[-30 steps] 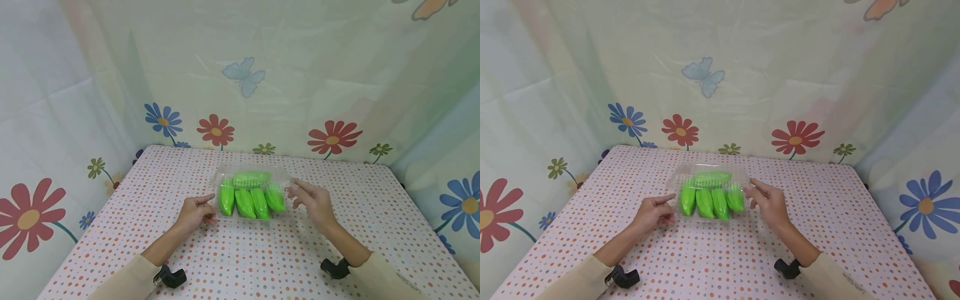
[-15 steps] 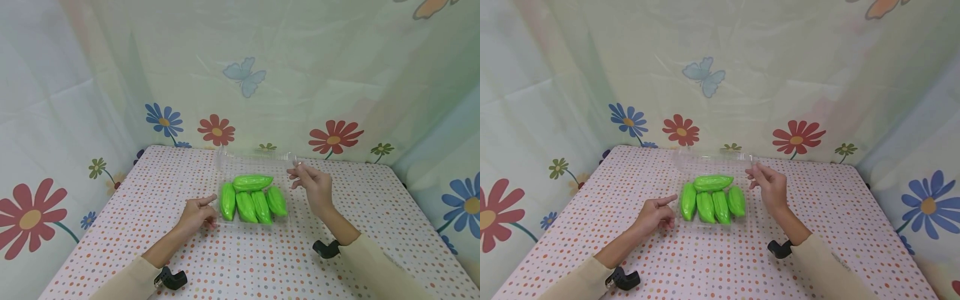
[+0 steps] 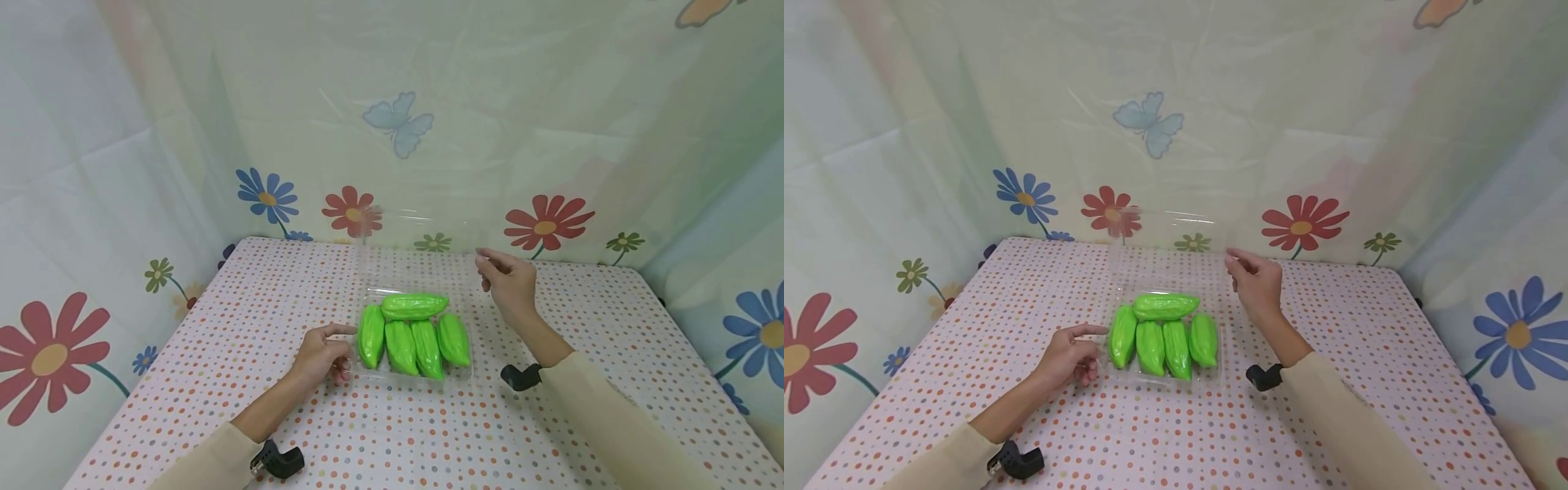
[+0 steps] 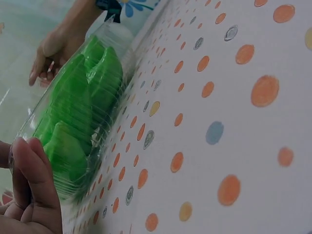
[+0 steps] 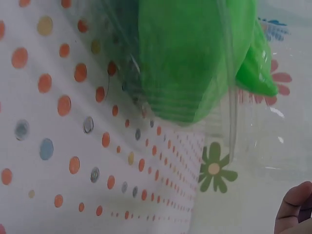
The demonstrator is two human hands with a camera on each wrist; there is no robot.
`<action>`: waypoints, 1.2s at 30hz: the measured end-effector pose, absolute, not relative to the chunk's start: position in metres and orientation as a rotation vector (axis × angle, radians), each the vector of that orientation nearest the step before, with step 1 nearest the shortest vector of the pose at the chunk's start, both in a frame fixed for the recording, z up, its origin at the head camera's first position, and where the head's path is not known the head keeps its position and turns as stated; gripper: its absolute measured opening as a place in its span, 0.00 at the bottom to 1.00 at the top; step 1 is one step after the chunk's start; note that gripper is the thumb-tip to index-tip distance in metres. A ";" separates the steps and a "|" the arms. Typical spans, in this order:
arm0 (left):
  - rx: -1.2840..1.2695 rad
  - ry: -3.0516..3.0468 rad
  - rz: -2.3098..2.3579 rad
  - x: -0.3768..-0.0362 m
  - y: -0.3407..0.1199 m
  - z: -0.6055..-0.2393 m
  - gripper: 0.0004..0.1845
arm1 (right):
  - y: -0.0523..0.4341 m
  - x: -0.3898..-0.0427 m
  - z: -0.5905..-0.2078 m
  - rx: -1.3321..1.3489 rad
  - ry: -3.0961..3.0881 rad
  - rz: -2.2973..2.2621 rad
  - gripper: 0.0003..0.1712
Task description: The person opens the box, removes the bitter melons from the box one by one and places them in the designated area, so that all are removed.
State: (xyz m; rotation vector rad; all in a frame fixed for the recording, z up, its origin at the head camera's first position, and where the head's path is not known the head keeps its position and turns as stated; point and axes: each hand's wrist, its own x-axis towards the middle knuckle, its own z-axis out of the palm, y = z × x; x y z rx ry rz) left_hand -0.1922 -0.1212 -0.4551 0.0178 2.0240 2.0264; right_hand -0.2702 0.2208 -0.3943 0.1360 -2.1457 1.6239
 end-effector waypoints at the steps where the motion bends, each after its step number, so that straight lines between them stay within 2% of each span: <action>1: 0.010 2.027 2.028 -0.193 -0.121 -0.456 0.27 | 0.222 -0.273 -0.395 0.123 -2.151 1.632 0.19; 6: -0.002 2.030 2.034 -0.193 -0.121 -0.457 0.24 | 0.224 -0.287 -0.401 0.039 -2.231 1.693 0.20; 14: 0.004 1.973 2.016 -0.193 -0.121 -0.458 0.23 | 0.224 -0.301 -0.416 -0.060 -2.462 1.680 0.22; 25: 0.018 1.921 2.011 -0.192 -0.120 -0.459 0.23 | 0.225 -0.310 -0.433 -0.121 -2.520 1.893 0.25; 36: 0.020 1.910 2.001 -0.192 -0.120 -0.457 0.24 | 0.224 -0.315 -0.447 -0.164 -2.678 1.754 0.26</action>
